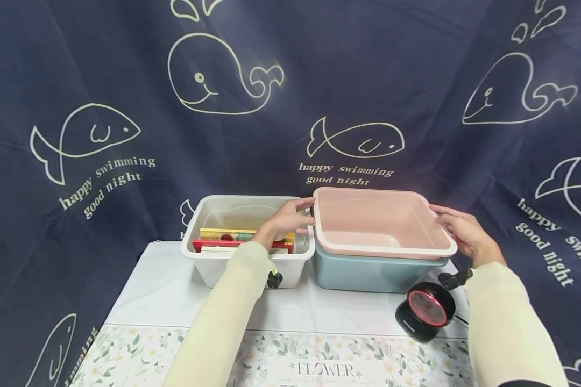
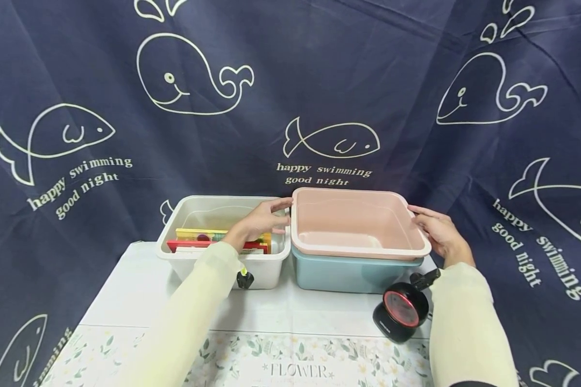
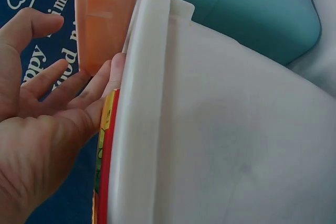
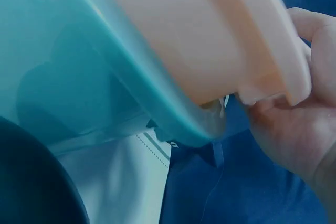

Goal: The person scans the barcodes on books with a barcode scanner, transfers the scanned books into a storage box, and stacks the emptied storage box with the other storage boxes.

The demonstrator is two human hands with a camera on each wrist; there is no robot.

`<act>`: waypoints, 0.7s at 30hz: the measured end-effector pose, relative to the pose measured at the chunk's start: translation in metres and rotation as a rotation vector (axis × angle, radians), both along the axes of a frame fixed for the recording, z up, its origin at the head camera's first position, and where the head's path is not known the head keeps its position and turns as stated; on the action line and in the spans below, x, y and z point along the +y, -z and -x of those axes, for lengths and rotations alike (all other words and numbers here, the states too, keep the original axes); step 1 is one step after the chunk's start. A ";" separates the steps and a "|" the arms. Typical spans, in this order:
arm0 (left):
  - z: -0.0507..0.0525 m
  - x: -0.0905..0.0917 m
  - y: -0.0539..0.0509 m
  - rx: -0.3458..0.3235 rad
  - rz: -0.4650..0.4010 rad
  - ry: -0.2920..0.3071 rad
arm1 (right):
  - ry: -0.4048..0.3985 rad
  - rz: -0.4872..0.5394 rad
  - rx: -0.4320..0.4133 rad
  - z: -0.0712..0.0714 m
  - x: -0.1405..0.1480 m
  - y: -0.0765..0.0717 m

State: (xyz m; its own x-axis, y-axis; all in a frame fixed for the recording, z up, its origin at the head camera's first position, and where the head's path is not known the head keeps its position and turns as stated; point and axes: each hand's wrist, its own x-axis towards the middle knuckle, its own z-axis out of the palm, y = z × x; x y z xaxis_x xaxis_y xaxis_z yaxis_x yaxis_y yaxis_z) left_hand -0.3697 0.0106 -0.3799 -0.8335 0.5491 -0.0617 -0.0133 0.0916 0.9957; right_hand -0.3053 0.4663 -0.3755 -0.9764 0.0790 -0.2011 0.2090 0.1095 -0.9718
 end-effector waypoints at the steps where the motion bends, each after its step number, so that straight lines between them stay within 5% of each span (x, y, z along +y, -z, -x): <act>1: 0.000 -0.001 0.000 0.006 0.004 0.003 | -0.004 -0.005 -0.001 0.001 0.000 0.001; 6: -0.001 -0.005 -0.001 0.079 0.052 0.013 | -0.003 -0.052 0.083 0.003 0.001 0.007; 10: -0.010 -0.015 -0.008 0.310 0.185 0.025 | -0.019 -0.130 0.191 0.002 0.000 0.004; 16: -0.040 -0.037 -0.029 0.646 0.387 -0.067 | -0.025 -0.327 0.367 -0.009 -0.015 -0.007; 21: -0.074 -0.065 -0.050 0.770 0.448 -0.180 | 0.034 -0.576 0.482 -0.038 -0.054 -0.026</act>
